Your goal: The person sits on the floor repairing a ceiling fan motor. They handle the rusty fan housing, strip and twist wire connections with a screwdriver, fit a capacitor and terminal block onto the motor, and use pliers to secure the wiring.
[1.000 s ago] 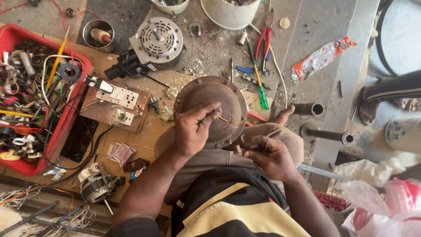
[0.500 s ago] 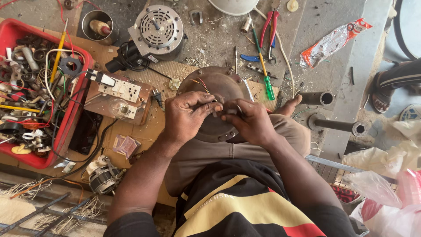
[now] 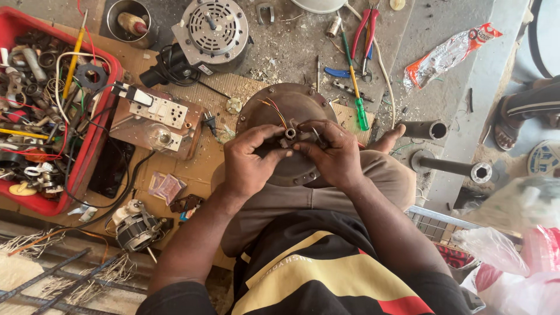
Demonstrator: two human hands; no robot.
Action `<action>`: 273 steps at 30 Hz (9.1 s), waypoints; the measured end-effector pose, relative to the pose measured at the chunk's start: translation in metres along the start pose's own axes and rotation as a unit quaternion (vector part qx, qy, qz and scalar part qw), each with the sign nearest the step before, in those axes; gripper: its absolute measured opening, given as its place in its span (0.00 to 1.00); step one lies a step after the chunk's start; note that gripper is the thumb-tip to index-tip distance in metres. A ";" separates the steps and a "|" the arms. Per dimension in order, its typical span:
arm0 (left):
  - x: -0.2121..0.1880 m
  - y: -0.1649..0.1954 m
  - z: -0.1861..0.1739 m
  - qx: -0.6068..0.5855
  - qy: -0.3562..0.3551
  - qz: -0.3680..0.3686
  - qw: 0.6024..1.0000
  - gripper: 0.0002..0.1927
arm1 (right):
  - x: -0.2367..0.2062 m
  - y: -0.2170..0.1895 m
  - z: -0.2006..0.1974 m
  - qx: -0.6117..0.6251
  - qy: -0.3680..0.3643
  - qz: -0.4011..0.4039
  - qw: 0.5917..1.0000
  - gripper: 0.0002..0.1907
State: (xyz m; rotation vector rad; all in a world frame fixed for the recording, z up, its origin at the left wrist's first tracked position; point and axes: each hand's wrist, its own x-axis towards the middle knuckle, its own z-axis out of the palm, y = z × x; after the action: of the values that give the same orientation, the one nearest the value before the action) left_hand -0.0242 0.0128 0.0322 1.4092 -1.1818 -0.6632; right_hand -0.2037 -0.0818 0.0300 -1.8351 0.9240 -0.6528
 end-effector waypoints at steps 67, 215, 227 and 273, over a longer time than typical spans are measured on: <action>-0.015 -0.010 0.042 0.058 0.153 0.102 0.981 0.17 | -0.047 0.010 -0.037 0.052 -0.014 0.143 0.988 0.16; -0.007 -0.021 0.022 0.198 -0.039 0.102 0.974 0.40 | -0.073 -0.006 -0.024 0.191 0.028 0.212 0.958 0.15; -0.008 -0.025 0.025 0.202 -0.035 0.120 0.971 0.38 | -0.067 -0.003 -0.024 0.336 -0.007 0.323 0.885 0.16; 0.008 -0.013 0.006 0.178 -0.141 0.069 0.971 0.43 | -0.043 -0.008 -0.035 0.114 -0.049 0.174 0.977 0.10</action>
State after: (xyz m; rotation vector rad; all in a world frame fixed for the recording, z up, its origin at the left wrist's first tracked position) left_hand -0.0232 0.0012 0.0208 1.5436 -1.6744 -0.5852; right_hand -0.2528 -0.0624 0.0499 -1.4441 1.0284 -0.4248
